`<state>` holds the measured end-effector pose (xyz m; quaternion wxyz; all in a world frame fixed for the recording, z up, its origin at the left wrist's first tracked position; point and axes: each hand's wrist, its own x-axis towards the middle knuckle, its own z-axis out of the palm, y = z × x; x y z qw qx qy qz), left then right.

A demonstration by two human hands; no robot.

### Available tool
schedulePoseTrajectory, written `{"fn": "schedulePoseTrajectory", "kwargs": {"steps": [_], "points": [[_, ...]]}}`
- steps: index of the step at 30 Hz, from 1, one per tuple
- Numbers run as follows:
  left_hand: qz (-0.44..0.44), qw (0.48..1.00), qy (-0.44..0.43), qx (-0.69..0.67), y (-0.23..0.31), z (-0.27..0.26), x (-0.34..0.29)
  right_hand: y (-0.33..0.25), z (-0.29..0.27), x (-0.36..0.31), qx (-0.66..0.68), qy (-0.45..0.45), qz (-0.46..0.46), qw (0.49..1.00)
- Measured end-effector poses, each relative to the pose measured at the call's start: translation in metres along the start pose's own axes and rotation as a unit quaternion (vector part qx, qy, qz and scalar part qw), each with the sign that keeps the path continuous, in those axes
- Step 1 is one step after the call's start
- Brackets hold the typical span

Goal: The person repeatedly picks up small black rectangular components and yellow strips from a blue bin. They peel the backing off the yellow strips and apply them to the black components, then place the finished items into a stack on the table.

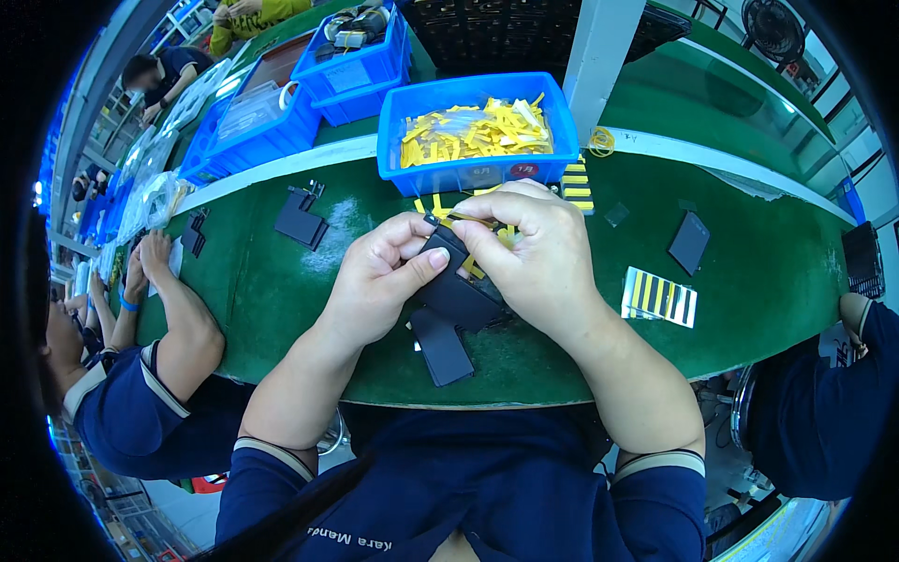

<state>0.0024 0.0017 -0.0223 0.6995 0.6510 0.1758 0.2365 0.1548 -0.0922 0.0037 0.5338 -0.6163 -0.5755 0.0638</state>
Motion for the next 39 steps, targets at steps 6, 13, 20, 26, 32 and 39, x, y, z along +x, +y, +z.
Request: {"fn": "schedulePoseTrajectory", "kwargs": {"steps": [6, 13, 20, 26, 32, 39], "points": [[0.037, 0.996, 0.006, 0.081, -0.003, 0.003, -0.001, -0.006, 0.004, 0.000, -0.013, -0.020, 0.035, 0.999], [0.073, 0.982, 0.003, 0.176, 0.013, 0.004, -0.004, -0.007, 0.001, 0.000, 0.062, -0.057, 0.091, 0.992], [0.098, 0.987, 0.020, 0.126, 0.014, 0.005, -0.005, -0.008, -0.008, 0.002, 0.034, -0.073, 0.023, 0.996], [0.057, 0.993, 0.039, 0.095, 0.014, 0.001, -0.003, -0.005, -0.008, 0.004, -0.044, -0.018, -0.082, 0.996], [0.028, 0.998, 0.040, 0.042, 0.010, -0.004, 0.000, -0.006, -0.012, 0.007, -0.161, -0.020, -0.219, 0.962], [-0.075, 0.995, -0.053, 0.041, 0.017, -0.017, 0.002, 0.001, -0.020, 0.011, -0.132, 0.058, -0.124, 0.982]]}}
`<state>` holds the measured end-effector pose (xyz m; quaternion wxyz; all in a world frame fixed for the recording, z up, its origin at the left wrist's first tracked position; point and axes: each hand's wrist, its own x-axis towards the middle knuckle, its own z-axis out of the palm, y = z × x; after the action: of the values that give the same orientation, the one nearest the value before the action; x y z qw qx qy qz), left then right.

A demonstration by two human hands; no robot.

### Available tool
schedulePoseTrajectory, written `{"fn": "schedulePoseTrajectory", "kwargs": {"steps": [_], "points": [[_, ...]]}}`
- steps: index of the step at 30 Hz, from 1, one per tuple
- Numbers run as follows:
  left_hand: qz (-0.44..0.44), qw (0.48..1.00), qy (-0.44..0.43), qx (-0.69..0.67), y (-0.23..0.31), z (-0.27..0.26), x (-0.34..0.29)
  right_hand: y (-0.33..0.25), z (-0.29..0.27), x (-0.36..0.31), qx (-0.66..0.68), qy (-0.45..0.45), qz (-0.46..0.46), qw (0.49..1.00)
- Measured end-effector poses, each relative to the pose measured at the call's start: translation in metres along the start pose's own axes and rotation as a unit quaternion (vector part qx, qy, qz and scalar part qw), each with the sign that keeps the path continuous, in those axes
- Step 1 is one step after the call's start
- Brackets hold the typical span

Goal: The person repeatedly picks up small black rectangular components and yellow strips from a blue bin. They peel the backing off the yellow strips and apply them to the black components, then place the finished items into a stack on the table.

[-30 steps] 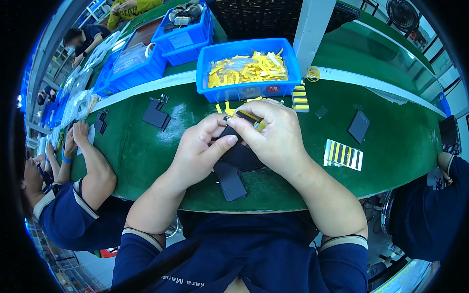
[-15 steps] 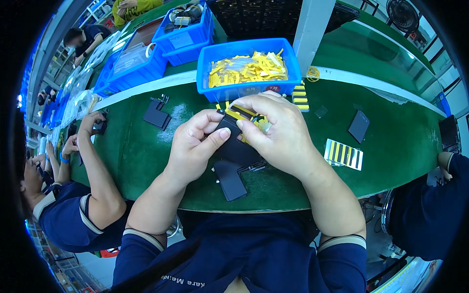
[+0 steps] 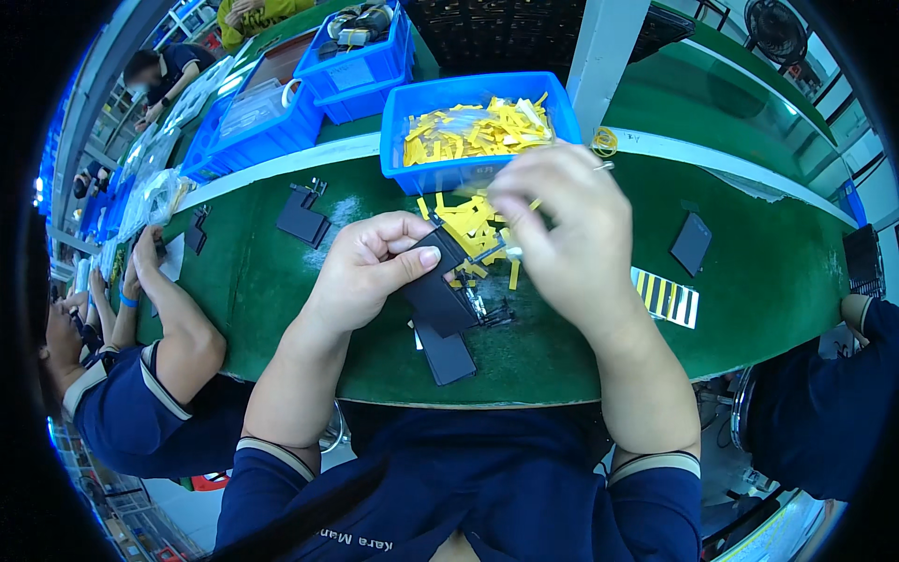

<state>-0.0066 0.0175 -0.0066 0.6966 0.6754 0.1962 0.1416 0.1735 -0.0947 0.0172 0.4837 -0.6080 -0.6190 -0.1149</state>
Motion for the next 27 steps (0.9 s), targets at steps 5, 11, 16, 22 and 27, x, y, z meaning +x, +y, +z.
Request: {"fn": "schedulePoseTrajectory", "kwargs": {"steps": [5, 11, 16, 22, 27], "points": [[0.161, 0.985, 0.067, -0.015, -0.002, 0.012, 0.002, 0.009, 0.005, -0.010, 0.292, -0.134, 0.299, 0.899], [0.147, 0.980, 0.119, -0.065, -0.011, 0.013, 0.002, -0.003, 0.017, -0.012, 0.256, -0.013, 0.232, 0.938], [0.145, 0.974, 0.150, -0.085, -0.012, 0.017, 0.005, -0.020, 0.013, -0.008, -0.021, 0.016, -0.101, 0.995], [0.225, 0.948, 0.201, 0.100, -0.015, 0.020, 0.004, -0.026, 0.024, -0.017, -0.066, 0.014, -0.066, 0.996], [0.314, 0.884, 0.220, 0.268, -0.009, 0.021, 0.002, -0.025, 0.015, -0.011, -0.006, -0.009, -0.030, 0.999]]}}
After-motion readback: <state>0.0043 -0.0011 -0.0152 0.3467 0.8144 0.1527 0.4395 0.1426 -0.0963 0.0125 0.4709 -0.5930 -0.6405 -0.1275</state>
